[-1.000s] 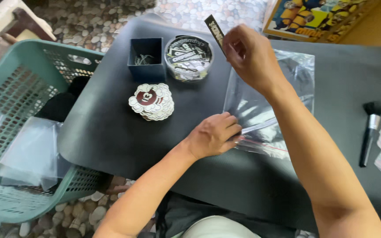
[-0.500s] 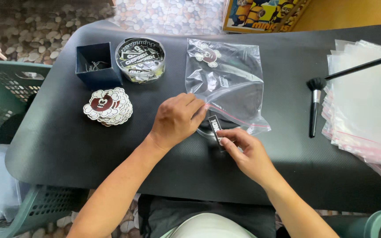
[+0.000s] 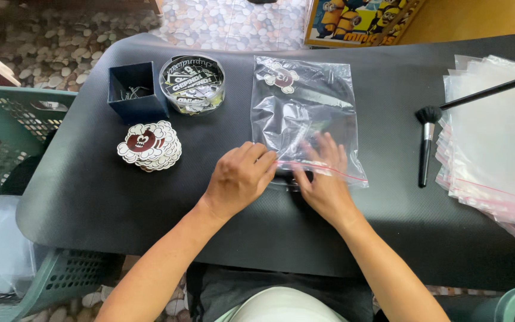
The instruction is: The person uses a brush to dust a small black bag, then places the bag into a clear plastic ziplock bag. They seal the bag and use the brush to dust the exterior of the plastic packaging.
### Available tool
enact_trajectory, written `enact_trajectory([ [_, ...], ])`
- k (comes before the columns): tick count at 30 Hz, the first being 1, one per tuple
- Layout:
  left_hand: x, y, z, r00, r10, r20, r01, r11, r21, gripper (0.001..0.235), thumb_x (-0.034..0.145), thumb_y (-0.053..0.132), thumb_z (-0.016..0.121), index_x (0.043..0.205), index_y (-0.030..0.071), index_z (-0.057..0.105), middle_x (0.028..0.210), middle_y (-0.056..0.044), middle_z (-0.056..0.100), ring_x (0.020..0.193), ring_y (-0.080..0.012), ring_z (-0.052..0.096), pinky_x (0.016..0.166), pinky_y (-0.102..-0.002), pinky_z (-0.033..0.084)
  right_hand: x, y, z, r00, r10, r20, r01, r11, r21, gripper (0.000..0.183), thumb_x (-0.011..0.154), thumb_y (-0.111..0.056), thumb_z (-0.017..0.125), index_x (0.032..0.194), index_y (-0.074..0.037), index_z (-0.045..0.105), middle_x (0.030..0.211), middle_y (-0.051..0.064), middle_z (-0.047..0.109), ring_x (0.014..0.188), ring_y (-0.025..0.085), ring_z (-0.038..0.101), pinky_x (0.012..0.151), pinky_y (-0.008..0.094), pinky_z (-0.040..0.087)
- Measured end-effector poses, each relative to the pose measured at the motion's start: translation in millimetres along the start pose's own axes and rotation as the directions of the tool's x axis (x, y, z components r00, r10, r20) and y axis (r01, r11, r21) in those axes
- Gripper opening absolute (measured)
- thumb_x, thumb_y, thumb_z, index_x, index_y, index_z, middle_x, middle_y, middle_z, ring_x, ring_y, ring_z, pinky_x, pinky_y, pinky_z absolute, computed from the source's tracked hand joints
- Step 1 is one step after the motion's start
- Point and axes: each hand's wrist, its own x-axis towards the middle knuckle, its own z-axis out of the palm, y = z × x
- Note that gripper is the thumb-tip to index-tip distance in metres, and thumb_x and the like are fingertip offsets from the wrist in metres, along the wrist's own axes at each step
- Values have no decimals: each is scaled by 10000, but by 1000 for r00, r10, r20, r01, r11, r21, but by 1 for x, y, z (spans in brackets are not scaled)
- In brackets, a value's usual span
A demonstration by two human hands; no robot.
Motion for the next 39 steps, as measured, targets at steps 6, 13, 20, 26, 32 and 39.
enact_trajectory([
  [6,-12,2,11,996,58,74,-61,998,29,47,941,157,658,975,125,652,819,-10,516,729,-182,564,571,-286,476,12,18,15,997,-26,74,36,988,-151,526,1067,-378,497,1443,-10,513,1546,259,455,1493,446,337,1172,697,219],
  [13,-32,5,-13,991,-10,134,2,998,58,238,942,120,638,1169,85,576,960,-61,486,873,-222,573,674,-308,501,-25,-18,-39,961,-233,150,248,964,-95,501,963,-301,657,1279,87,621,1348,305,579,1408,509,449,1117,643,368],
  [20,-46,-1,-23,984,-33,173,41,998,-41,157,888,-61,701,939,59,613,967,-103,519,829,-266,535,674,-376,469,-70,25,-58,987,-58,-151,43,994,-101,460,892,-199,780,1314,-130,612,1319,134,557,1216,326,552,1037,456,446],
  [26,-68,-12,0,984,-13,175,16,1000,-15,122,887,59,707,994,108,673,1003,-80,582,1061,-265,623,907,-389,544,-77,75,-53,984,-129,-120,78,929,-361,200,869,-253,810,1060,-290,764,1305,-37,663,1271,243,619,1043,396,440],
  [32,-55,-6,-19,943,-190,272,225,969,-103,129,947,206,672,1024,104,660,953,-64,584,918,-238,656,795,-363,566,-86,83,-56,982,-11,-187,-51,944,-325,158,1010,-251,749,1154,-187,754,1114,29,692,1039,266,688,896,396,506],
  [39,-34,-9,-18,702,-472,534,646,737,-198,435,1018,349,603,1290,16,538,801,-88,671,704,-283,720,669,-437,586,-76,74,-55,962,232,-143,-240,970,-36,303,1010,-254,751,1256,-80,717,888,99,696,828,311,680,798,455,505],
])
